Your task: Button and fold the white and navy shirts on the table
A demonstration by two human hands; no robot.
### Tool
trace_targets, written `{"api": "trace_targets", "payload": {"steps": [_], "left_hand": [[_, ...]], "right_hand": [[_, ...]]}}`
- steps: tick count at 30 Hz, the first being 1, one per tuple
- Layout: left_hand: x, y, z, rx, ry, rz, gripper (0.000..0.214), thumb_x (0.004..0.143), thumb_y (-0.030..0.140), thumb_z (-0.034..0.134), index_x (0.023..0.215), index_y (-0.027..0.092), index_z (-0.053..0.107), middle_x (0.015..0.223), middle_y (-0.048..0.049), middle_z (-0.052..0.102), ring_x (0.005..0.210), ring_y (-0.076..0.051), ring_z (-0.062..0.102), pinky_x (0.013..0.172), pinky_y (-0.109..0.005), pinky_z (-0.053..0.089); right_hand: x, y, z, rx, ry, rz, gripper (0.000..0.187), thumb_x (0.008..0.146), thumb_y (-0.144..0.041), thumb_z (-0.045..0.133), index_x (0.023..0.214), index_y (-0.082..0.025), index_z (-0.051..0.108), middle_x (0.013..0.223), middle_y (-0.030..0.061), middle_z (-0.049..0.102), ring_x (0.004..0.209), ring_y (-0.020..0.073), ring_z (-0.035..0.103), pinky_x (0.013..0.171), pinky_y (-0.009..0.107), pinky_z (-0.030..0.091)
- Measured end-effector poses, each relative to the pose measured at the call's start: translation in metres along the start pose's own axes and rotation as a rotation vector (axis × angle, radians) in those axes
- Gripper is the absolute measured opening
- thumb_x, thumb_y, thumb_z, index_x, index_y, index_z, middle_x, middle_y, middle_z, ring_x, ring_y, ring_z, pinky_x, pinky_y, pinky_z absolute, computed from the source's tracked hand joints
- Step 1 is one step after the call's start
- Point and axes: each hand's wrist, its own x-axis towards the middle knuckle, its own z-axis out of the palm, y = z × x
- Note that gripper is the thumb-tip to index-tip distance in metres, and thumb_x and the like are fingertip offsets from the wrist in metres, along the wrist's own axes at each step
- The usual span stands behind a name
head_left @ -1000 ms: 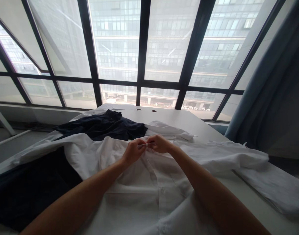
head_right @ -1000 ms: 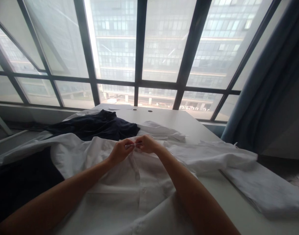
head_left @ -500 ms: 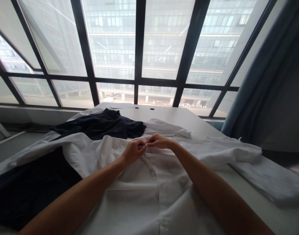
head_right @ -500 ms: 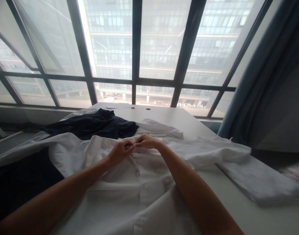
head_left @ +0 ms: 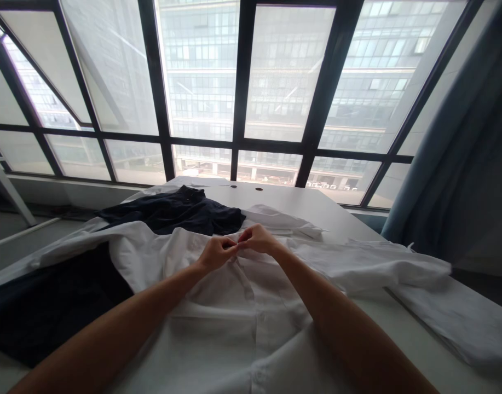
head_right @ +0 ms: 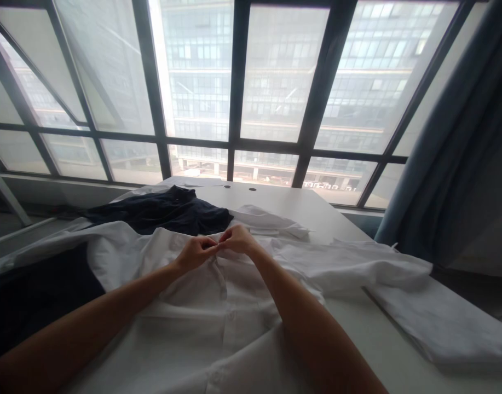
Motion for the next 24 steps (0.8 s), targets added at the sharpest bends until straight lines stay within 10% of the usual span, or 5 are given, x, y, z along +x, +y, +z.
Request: {"api": "trace_targets", "payload": {"steps": [10, 24], "left_hand": [[0.0, -0.008, 0.003, -0.233, 0.103, -0.219, 0.032, 0.066, 0.042, 0.074, 0.076, 0.011, 0.077, 0.054, -0.0009, 0.061, 0.047, -0.01, 0.046, 0.047, -0.022, 0.034], [-0.003, -0.003, 0.004, 0.037, -0.012, 0.019, 0.026, 0.082, 0.04, 0.061, 0.079, 0.014, 0.066, 0.067, -0.0006, 0.062, 0.061, -0.013, 0.052, 0.055, -0.023, 0.04]], "right_hand": [[-0.001, -0.01, 0.001, -0.029, -0.03, 0.018, 0.021, 0.065, -0.013, 0.072, 0.085, -0.015, 0.077, 0.076, 0.0023, 0.071, 0.067, 0.0134, 0.06, 0.057, 0.019, 0.043], [-0.005, -0.012, -0.009, -0.101, -0.189, 0.061, 0.015, 0.072, -0.026, 0.069, 0.075, -0.013, 0.076, 0.064, -0.0002, 0.062, 0.061, 0.0119, 0.05, 0.057, 0.022, 0.037]]}}
